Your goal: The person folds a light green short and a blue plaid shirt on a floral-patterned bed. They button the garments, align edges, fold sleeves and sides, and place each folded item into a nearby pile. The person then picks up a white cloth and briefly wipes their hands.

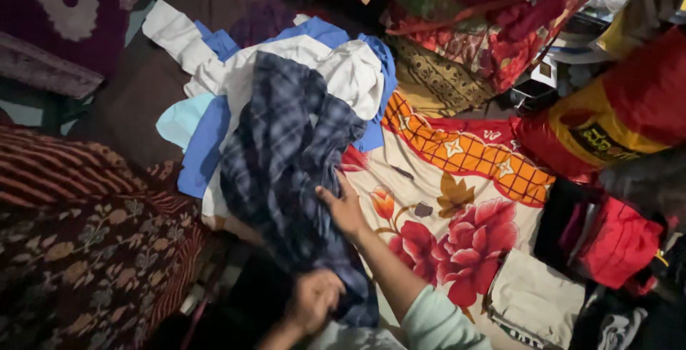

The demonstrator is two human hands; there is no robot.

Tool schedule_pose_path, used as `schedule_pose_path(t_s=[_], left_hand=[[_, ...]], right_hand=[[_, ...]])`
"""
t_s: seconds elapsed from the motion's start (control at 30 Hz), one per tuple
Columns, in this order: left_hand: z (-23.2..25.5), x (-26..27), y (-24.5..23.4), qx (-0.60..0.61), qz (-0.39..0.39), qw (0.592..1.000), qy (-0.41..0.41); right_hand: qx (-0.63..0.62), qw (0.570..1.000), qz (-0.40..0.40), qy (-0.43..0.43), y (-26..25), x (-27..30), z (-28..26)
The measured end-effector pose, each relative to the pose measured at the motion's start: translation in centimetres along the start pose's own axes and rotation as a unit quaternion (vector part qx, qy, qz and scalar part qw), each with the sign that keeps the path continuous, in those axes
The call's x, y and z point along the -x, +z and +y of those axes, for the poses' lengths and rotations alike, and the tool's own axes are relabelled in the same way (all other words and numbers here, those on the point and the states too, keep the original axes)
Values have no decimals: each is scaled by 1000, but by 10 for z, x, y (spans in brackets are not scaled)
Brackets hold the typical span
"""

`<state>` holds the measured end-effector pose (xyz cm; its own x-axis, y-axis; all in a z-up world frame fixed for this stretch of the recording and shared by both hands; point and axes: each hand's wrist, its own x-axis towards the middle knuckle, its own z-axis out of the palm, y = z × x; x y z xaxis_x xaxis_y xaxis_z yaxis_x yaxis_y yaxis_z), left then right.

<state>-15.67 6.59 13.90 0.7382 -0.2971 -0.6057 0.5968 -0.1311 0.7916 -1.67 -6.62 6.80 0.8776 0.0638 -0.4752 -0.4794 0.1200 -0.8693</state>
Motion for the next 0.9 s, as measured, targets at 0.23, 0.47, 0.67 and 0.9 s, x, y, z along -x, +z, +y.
schedule_pose_path(t_s=[0.23, 0.47, 0.67, 0.9], left_hand=[[21, -62, -90, 317, 159, 931, -86], [19, -54, 65, 164, 1, 986, -33], [98, 49, 200, 65, -382, 914, 120], [149, 83, 214, -214, -317, 923, 45]], right_hand=[[374, 778, -404, -302, -32, 150, -38], [312, 815, -482, -78, -112, 243, -110], [24, 948, -158, -276, -267, 309, -118], [164, 966, -202, -2, -336, 356, -60]])
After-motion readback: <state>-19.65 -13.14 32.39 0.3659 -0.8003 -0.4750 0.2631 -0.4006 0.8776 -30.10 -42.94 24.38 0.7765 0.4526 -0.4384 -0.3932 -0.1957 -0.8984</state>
